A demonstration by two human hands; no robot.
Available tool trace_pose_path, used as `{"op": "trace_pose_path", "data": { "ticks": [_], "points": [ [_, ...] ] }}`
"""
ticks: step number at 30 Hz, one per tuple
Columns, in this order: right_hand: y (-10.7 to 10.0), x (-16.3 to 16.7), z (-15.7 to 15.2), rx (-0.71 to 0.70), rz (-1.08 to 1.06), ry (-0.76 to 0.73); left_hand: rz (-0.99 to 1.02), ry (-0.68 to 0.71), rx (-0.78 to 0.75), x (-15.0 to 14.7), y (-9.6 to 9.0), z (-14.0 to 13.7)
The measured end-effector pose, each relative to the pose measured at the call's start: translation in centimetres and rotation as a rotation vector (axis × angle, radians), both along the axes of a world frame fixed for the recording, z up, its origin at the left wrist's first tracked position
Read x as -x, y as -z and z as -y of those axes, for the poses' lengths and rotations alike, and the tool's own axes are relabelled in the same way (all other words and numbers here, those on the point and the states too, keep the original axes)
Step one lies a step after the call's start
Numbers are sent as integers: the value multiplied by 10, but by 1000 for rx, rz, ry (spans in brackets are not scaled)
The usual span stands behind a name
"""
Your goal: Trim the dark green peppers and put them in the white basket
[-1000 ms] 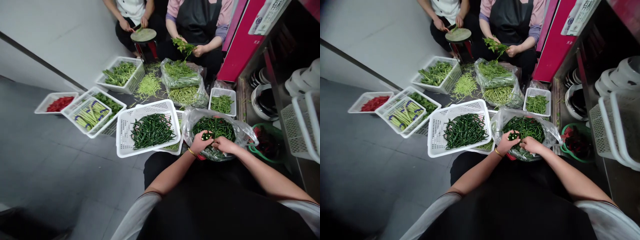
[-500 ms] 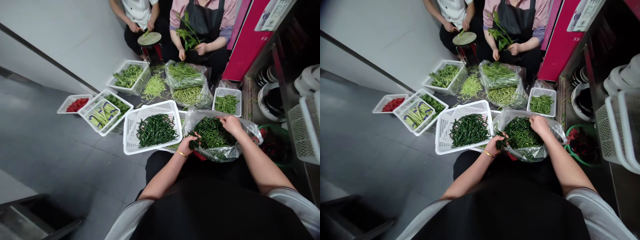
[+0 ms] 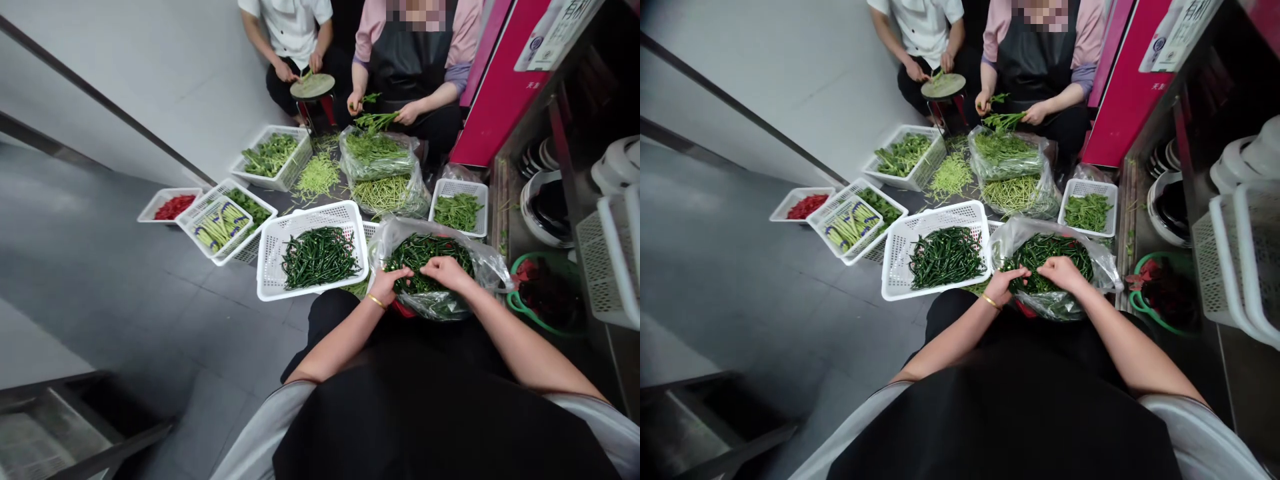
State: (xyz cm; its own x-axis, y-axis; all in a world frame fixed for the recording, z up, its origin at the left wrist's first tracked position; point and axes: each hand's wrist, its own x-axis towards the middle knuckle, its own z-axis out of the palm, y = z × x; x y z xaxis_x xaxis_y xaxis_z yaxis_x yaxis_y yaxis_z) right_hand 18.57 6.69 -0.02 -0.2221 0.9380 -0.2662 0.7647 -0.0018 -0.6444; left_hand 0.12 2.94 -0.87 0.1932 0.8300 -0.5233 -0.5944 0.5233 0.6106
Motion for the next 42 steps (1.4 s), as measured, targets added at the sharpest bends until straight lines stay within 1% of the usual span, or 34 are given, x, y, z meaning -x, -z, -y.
{"op": "trace_pose_path", "data": {
  "ticks": [1, 3, 5, 8, 9, 11, 12, 13, 15, 17, 18, 19, 21, 23, 26, 28, 29, 31, 33, 34, 35, 37, 38, 40, 42],
  "points": [
    [-3, 5, 16, 4, -92, -11, -10, -14, -40, -5, 1, 1],
    [-7, 14, 40, -20, -194, -32, -20, -36, -96, -11, 1, 5],
    [-12, 18, 48, 31, -278, -45, -17, -15, -94, -8, -2, 8],
    [-19, 17, 38, 230, -488, 49, 21, 106, -66, 5, -12, 10],
    [-22, 18, 33, 275, -556, 82, 32, 148, -68, 9, -15, 9],
    [-25, 22, 26, 297, -634, 82, 34, 191, -92, 14, -20, 9],
    [-26, 25, 25, 273, -629, 58, 28, 195, -104, 15, -20, 9],
    [-27, 28, 27, 220, -590, 36, 23, 195, -113, 14, -19, 10],
    [-26, 32, 33, 28, -424, 6, 19, 181, -110, 10, -13, 14],
    [-23, 30, 38, -196, -170, -32, 29, 182, -74, 6, -6, 19],
    [-21, 27, 39, -276, -24, -45, 35, 181, -53, 5, -3, 21],
    [-19, 25, 37, -316, 126, -53, 43, 177, -32, 5, 0, 24],
    [-13, 23, 26, -314, 395, -74, 62, 153, 1, 9, 3, 27],
    [-7, 32, 9, -316, 545, -154, 88, 108, 13, 16, 4, 29],
    [-1, 63, -17, -350, 568, -378, 91, 50, -8, 26, 4, 26],
    [-1, 80, -30, -313, 560, -468, 55, 28, -47, 31, 3, 23],
    [-3, 82, -33, -299, 542, -474, 38, 18, -65, 33, 2, 21],
    [-9, 75, -32, -321, 441, -395, 17, -13, -88, 34, 1, 15],
    [-15, 56, -21, -354, 230, -232, 13, -48, -101, 31, -1, 9],
    [-18, 45, -13, -327, 89, -143, 15, -58, -107, 27, -2, 5],
    [-20, 36, -3, -259, -60, -63, 17, -56, -114, 22, -2, 3],
    [-22, 24, 14, -52, -331, 64, 13, -3, -129, 9, -1, 0],
    [-22, 21, 22, 48, -431, 106, 5, 31, -131, 3, 1, 0],
    [-23, 19, 30, 178, -545, 128, -26, 93, -130, -6, 3, 1],
    [-25, 20, 31, 233, -575, 63, -62, 120, -141, -9, 4, 4]
  ]
}}
